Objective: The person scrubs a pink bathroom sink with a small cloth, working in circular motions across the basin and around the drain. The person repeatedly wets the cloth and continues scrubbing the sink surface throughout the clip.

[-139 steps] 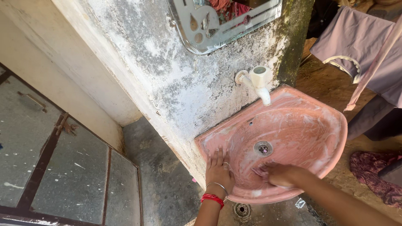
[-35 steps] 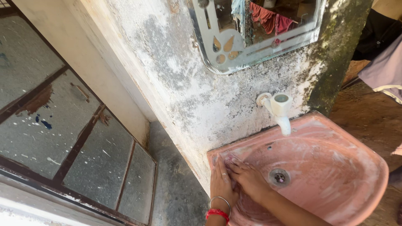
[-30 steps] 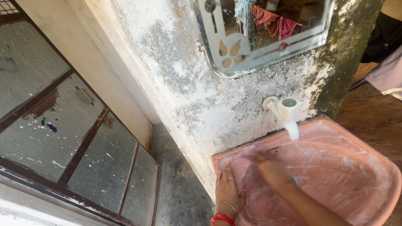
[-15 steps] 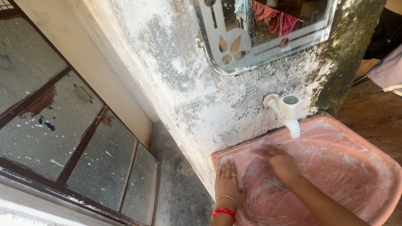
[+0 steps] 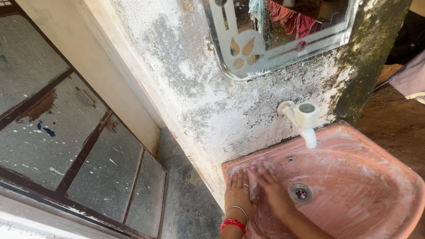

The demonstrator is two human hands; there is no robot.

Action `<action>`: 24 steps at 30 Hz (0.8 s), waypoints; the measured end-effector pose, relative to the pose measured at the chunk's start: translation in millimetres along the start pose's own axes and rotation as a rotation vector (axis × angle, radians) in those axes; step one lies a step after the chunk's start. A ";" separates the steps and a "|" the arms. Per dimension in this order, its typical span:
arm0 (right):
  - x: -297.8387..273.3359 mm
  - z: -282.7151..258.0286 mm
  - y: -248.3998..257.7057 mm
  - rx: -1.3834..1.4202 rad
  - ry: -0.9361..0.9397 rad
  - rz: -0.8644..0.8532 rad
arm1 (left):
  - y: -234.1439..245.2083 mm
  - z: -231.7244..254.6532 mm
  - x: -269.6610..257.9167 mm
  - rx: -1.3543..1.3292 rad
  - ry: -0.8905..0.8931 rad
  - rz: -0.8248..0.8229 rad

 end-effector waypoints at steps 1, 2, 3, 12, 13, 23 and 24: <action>1.8 -8.8 -0.6 -0.044 0.039 -0.032 | 1.8 0.3 0.4 -0.009 -0.009 0.030; 3.6 -11.1 1.2 -0.087 0.079 -0.063 | 3.3 0.7 0.8 -0.019 -0.019 0.060; 5.6 -1.7 9.5 -0.109 0.076 -0.057 | 4.4 0.9 0.6 -0.027 -0.027 0.089; 20.8 88.8 69.8 -0.333 -0.167 0.194 | 1.4 -3.0 2.3 -0.116 -0.025 0.101; 18.4 85.8 66.8 -0.328 -0.193 0.187 | 2.5 -2.4 2.1 -0.123 -0.030 0.117; 21.5 63.3 48.6 -0.516 0.098 -0.080 | 6.1 -3.3 3.3 -0.151 -0.035 0.113; 24.2 89.2 57.2 -0.590 -0.037 -0.114 | 5.4 -3.1 3.4 -0.144 -0.033 0.102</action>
Point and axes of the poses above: each hand's wrist, its own x-axis towards the middle knuckle, its own y-axis out of the back of the hand, z = x × y, the point moved 9 cm from there along x, towards the middle knuckle, and after that the axes turned 3 degrees about -z, right-handed, at the moved point
